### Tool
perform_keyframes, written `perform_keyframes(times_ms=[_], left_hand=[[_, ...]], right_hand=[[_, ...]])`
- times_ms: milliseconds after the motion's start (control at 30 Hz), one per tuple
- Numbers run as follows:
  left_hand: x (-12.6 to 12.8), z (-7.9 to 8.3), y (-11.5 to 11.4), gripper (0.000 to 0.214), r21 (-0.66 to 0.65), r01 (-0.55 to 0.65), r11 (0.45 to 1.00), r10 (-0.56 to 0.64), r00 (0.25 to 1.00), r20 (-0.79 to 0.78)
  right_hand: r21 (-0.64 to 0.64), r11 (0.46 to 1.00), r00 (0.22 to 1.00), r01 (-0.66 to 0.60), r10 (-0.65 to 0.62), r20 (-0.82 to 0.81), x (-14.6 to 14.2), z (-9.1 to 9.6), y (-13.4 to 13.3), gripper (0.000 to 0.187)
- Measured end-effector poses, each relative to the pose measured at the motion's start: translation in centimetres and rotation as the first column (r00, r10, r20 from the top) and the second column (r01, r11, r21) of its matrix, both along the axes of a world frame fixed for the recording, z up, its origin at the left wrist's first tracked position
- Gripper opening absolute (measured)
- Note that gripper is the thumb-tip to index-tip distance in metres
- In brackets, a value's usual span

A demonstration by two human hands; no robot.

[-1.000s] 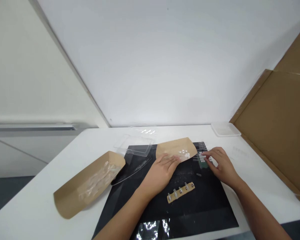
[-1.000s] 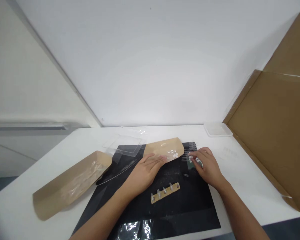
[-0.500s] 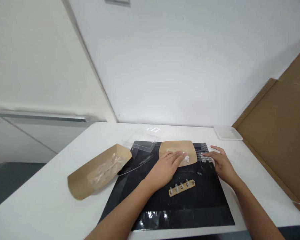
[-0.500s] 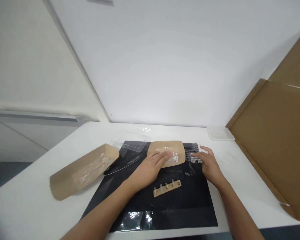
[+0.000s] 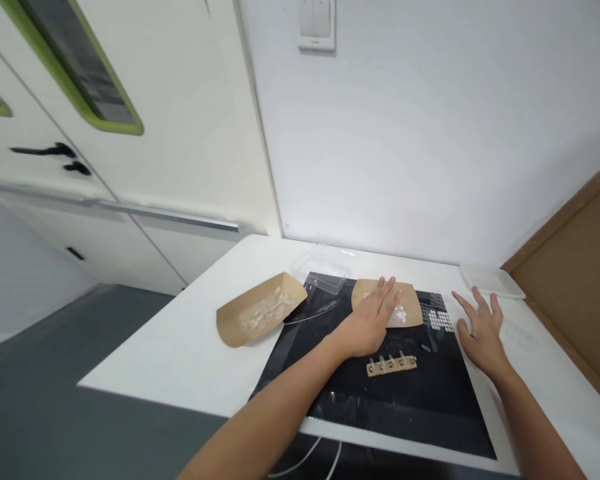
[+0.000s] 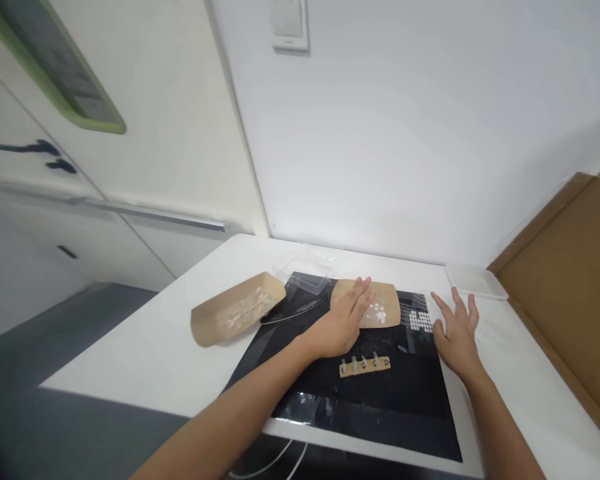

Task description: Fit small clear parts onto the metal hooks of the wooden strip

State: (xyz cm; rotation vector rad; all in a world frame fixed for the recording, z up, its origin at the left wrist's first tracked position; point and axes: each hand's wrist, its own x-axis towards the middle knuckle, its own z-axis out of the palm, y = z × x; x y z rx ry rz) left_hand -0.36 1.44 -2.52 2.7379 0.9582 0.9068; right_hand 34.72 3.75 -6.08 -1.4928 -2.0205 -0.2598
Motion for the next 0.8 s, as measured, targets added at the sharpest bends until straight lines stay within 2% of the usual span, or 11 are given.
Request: perform_keyframes(times_ms=[67,167,400,600,800], left_hand=[[0.1,-0.2,0.1,0.107,0.01,-0.01,1.0,0.01,1.0,-0.015],[0.1,-0.4,0.0,0.097,0.012,-0.032,0.999,0.033,0.999,-0.024],[0.1,-0.8,0.0,0.094,0.002,-0.088,0.996,0.088,0.995,-0.043],[0.1,-1.3,0.3,0.093,0.007,-0.171,0.985,0.171,0.979,-0.112],[0.1,-0.9,0.2,0.083,0.045,-0.198,0.979,0.203,0.964,-0.172]], right_hand=[[-0.015,0.999,0.999,0.049,-0.049,0.002,0.0,-0.2,0.0,0.063],[-0.03,0.997,0.997,0.077,-0.077,0.011,0.3,-0.7,0.1,0.059],[-0.091,0.98,0.984,0.179,-0.178,0.017,0.5,-1.2,0.3,0.06],[-0.12,0.951,0.955,0.284,-0.27,0.123,0.2,-1.1,0.0,0.063],[-0.122,0.936,0.934,0.331,-0.307,0.183,-0.1,-0.7,-0.2,0.066]])
